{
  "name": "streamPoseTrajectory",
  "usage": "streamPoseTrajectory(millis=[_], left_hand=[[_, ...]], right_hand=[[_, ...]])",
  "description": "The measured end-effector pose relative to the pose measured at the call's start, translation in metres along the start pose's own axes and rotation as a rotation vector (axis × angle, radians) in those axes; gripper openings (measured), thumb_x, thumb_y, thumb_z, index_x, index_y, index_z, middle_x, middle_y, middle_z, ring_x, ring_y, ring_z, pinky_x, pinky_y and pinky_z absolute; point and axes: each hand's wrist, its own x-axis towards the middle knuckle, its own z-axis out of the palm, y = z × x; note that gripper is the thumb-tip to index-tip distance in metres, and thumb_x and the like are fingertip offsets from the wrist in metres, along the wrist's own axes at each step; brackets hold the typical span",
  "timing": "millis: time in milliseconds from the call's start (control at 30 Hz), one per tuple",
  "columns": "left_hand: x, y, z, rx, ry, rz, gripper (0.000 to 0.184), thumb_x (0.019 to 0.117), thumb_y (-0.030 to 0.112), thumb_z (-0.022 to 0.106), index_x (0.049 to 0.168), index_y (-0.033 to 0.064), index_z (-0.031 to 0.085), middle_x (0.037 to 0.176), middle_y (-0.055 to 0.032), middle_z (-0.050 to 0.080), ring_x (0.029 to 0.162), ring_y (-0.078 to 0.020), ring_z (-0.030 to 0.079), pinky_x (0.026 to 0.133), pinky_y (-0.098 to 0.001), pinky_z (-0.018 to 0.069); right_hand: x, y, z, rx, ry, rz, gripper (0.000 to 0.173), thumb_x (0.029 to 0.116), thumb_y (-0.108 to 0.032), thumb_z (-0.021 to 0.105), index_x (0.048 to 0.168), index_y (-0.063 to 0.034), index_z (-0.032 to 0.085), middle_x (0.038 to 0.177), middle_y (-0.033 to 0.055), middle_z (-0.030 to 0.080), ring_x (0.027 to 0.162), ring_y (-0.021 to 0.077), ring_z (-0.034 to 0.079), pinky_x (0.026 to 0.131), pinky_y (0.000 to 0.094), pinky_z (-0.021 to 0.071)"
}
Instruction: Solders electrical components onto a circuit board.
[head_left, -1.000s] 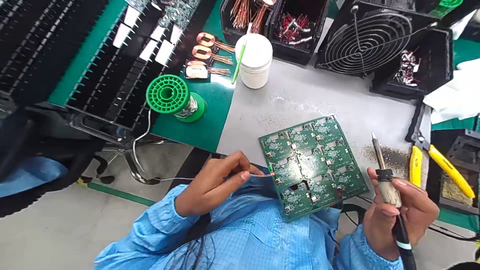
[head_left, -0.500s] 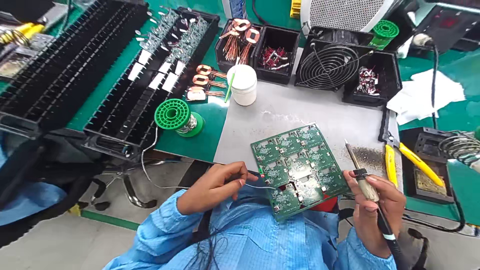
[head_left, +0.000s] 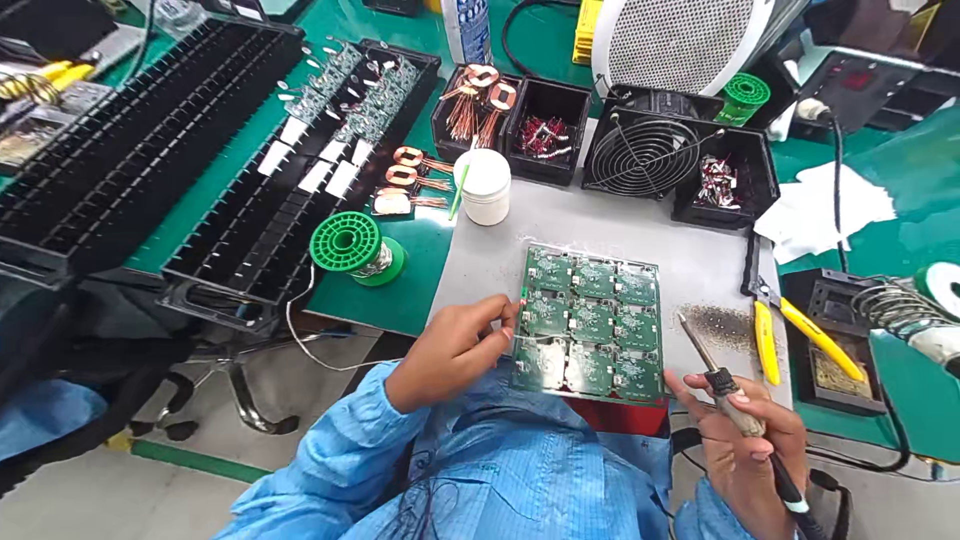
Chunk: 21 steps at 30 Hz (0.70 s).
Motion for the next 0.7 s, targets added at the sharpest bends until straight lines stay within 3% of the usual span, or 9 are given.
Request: streamPoseTrajectory(millis=[67,167,333,433,533,600,700], left_hand=[[0.016,0.0,-0.003,0.07,0.001,-0.003,0.025,0.1001,0.018,0.042,0.096,0.0061,0.064,0.089,0.0007,0.069,0.058,0.0059,0.049,0.052,-0.0151,0.0413],[0.04,-0.002,-0.004,0.119,0.008,-0.042,0.027,0.0993,0.019,0.041,0.094,0.0076,0.064,0.084,0.0024,0.067,0.059,0.004,0.048,0.054,-0.0183,0.0397],[0.064,-0.006,0.002,0.196,0.026,-0.081,0.025,0.0988,0.022,0.042,0.091,0.0099,0.063,0.091,-0.0014,0.072,0.063,-0.0033,0.055,0.057,-0.029,0.0431],[0.07,-0.008,0.007,0.233,0.028,-0.068,0.025,0.0973,0.023,0.042,0.089,0.0112,0.063,0.087,-0.002,0.071,0.075,-0.01,0.065,0.06,-0.0366,0.0478],[0.069,-0.005,0.01,0.287,0.023,-0.061,0.027,0.098,0.024,0.041,0.093,0.0099,0.064,0.117,-0.0032,0.075,0.092,-0.0105,0.071,0.069,-0.0387,0.0525],[0.063,-0.005,0.013,0.328,0.128,0.022,0.028,0.0979,0.021,0.044,0.092,0.0055,0.066,0.124,-0.0081,0.071,0.075,-0.0082,0.062,0.061,-0.0316,0.0466],[0.047,-0.008,0.019,0.337,0.269,0.079,0.025,0.096,0.02,0.049,0.088,0.0052,0.067,0.12,-0.0091,0.073,0.07,-0.0032,0.057,0.062,-0.0244,0.0439]], right_hand=[[-0.004,-0.002,0.002,0.068,-0.007,0.01,0.029,0.1004,-0.038,0.064,0.128,-0.0291,0.069,0.127,-0.0036,0.064,0.12,0.0209,0.064,0.1,0.0426,0.0583],[-0.01,-0.003,0.008,0.197,-0.058,0.041,0.031,0.1005,-0.036,0.064,0.129,-0.0265,0.069,0.129,-0.0021,0.064,0.123,0.0227,0.063,0.103,0.0452,0.0572],[-0.016,0.001,0.023,0.296,-0.143,0.105,0.032,0.1012,-0.037,0.063,0.131,-0.0263,0.068,0.129,-0.0023,0.063,0.123,0.0213,0.062,0.104,0.0455,0.0558],[-0.018,0.005,0.031,0.334,-0.188,0.123,0.032,0.1023,-0.038,0.061,0.131,-0.0262,0.067,0.129,-0.0029,0.062,0.124,0.0205,0.061,0.105,0.0454,0.0549],[-0.017,0.01,0.039,0.352,-0.226,0.143,0.032,0.1027,-0.039,0.06,0.132,-0.0271,0.067,0.131,-0.0029,0.061,0.124,0.019,0.062,0.103,0.0422,0.0571],[-0.01,0.011,0.038,0.24,-0.223,0.094,0.034,0.1027,-0.045,0.057,0.131,-0.0291,0.067,0.129,-0.0054,0.063,0.119,0.0154,0.064,0.097,0.0347,0.0588],[0.005,0.01,0.028,-0.044,-0.146,-0.06,0.034,0.104,-0.05,0.05,0.128,-0.0326,0.068,0.124,-0.0133,0.065,0.116,0.0076,0.062,0.097,0.0255,0.0525]])
